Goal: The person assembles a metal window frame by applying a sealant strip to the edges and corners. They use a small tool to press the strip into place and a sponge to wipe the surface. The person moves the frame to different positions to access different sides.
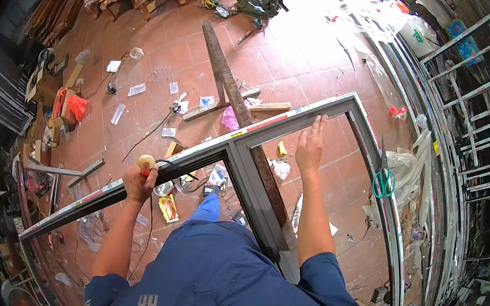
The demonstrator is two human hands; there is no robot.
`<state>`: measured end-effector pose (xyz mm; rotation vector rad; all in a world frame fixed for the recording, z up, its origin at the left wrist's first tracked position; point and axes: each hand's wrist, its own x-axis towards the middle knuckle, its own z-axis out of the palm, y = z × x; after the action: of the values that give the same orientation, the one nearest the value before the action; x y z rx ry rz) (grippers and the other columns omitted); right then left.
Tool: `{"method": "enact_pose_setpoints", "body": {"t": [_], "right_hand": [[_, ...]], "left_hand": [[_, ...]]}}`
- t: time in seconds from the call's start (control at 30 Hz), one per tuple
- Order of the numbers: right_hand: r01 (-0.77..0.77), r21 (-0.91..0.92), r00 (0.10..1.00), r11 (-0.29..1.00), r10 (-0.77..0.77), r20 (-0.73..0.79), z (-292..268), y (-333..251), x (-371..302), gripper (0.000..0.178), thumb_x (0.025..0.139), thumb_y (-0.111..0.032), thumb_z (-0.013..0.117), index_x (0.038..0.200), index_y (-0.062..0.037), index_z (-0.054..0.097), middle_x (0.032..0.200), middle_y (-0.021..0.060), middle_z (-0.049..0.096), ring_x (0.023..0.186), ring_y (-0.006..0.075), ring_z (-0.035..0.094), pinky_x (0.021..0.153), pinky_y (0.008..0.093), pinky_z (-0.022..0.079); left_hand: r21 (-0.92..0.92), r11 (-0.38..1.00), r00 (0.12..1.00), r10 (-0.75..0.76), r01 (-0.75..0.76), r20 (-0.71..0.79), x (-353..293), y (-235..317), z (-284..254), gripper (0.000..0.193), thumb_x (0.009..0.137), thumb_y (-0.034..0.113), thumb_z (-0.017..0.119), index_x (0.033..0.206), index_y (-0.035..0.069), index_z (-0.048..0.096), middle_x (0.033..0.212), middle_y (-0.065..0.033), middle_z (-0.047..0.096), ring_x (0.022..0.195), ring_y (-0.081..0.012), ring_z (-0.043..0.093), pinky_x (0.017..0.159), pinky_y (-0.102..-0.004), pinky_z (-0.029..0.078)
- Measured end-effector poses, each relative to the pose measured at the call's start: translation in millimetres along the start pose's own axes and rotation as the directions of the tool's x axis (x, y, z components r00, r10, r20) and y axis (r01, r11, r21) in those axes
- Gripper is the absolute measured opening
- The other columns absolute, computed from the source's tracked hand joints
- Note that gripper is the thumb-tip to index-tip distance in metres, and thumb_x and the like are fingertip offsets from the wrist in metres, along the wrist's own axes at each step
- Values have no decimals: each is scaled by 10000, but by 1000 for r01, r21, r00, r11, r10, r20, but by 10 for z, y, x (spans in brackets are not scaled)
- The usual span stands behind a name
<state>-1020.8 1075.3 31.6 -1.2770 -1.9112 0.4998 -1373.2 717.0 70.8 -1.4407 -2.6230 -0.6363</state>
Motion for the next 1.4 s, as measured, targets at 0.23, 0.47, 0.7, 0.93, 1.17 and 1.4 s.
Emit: {"method": "enact_pose_setpoints", "body": {"t": [0.23, 0.47, 0.7, 0.93, 1.17, 1.4], "right_hand": [[-379, 852, 906, 361, 333, 262, 199, -803, -293, 751, 988, -29, 508, 1621, 142, 141, 1665, 225, 331, 1510, 255, 371, 1238, 330, 270], [-609, 718, 791, 337, 325, 518, 90, -1416, -784, 849, 959, -49, 530, 1631, 119, 40, 1578, 204, 459, 1414, 202, 484, 1128, 292, 403], [-597, 262, 751, 759, 412, 517, -512, -1231, -836, 677, 996, -208, 598, 1572, 60, 363, 1323, 218, 702, 1237, 321, 669, 1070, 366, 492], [-40, -208, 896, 977, 128, 426, -592, -1186, -1515, 546, 958, -424, 708, 1312, -11, 666, 1497, 201, 573, 1367, 379, 561, 1061, 492, 452], [-74, -286, 896, 955, 190, 401, -538, -1315, -1413, 460, 914, -364, 733, 1206, -11, 696, 1459, 191, 607, 1334, 351, 591, 1050, 450, 454], [-94, -270, 892, 958, 202, 404, -477, -1250, -1398, 493, 938, -434, 715, 1242, -47, 693, 1449, 165, 614, 1285, 343, 609, 1029, 460, 455]], "left_hand": [[9, 1000, 1000, -13, 13, 16, -34, -100, 32, 299, 920, 325, 711, 762, 84, 630, 664, -170, 607, 603, -420, 622, 545, -531, 446], [-2, 1000, 998, -7, 7, 61, 8, -36, -14, 289, 913, 298, 712, 756, 71, 628, 701, -184, 626, 636, -428, 630, 581, -533, 465], [-133, 987, 987, -70, 89, 145, 72, -64, -78, 291, 895, 257, 733, 714, 49, 640, 670, -195, 620, 626, -437, 620, 587, -526, 452], [-219, 972, 986, 111, -83, 122, 39, -121, -33, 138, 877, 165, 762, 878, 65, 668, 846, -144, 669, 752, -375, 646, 680, -471, 483], [-317, 948, 977, 103, -40, 185, 99, -52, -61, 155, 928, 198, 724, 909, 58, 658, 940, -134, 712, 800, -362, 663, 721, -454, 506], [-278, 954, 959, 174, -108, 224, 120, -121, -84, 199, 919, 175, 754, 833, 89, 597, 989, -113, 732, 779, -335, 664, 692, -439, 503]]}}
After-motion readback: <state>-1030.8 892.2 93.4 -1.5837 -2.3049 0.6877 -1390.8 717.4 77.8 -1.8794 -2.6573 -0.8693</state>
